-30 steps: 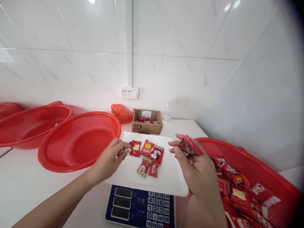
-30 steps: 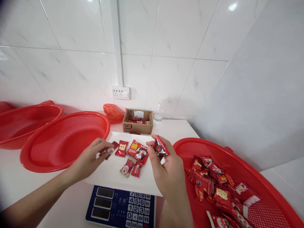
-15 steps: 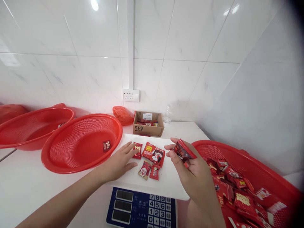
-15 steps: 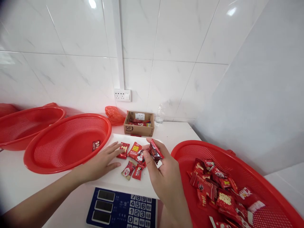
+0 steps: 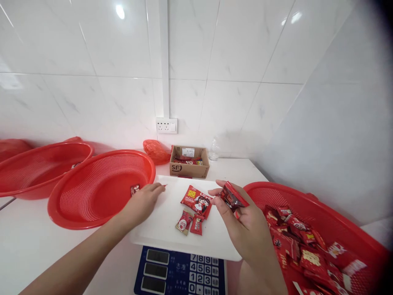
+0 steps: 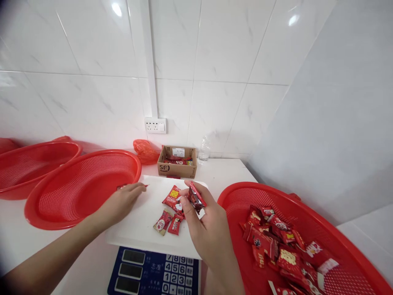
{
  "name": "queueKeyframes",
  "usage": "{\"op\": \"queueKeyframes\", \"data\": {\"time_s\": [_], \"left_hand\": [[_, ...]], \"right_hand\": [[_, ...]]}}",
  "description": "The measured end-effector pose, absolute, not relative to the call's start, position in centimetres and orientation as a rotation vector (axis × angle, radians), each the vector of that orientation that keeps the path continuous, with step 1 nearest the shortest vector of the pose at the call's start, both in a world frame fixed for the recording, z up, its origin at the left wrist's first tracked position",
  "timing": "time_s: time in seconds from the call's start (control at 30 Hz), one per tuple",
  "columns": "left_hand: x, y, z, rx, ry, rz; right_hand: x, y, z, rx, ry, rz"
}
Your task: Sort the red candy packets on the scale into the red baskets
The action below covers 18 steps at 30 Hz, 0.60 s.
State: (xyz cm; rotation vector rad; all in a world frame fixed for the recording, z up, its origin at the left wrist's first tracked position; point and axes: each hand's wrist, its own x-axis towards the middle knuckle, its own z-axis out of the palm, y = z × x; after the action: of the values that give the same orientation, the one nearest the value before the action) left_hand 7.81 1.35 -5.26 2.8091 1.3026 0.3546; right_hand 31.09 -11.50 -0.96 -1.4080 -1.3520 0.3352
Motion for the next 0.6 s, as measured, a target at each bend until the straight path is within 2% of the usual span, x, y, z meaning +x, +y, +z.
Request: {"op": "queueKeyframes", "data": {"time_s": [0.2, 0.33, 0.5, 0.6], "left_hand": [[4.4, 2.2, -4.0, 2.748, 1.594, 0.604], [6.7, -0.1, -5.1, 2.713, 1.245, 0.625], [11.4, -4.0, -6.0, 2.755, 0.79, 0.368], [12.8, -4.7, -6.2, 2.809, 0.735, 0.214]], "right_hand": [[31.3, -11.4, -1.0, -1.402, -1.361, 0.328], [31.2, -11.4, -0.9, -1.391, -1.395, 0.292], [31.3, -11.3, -0.9, -1.365, -1.398, 0.269], [31.4, -11.3, -1.1, -1.364, -1.396, 0.278]]}}
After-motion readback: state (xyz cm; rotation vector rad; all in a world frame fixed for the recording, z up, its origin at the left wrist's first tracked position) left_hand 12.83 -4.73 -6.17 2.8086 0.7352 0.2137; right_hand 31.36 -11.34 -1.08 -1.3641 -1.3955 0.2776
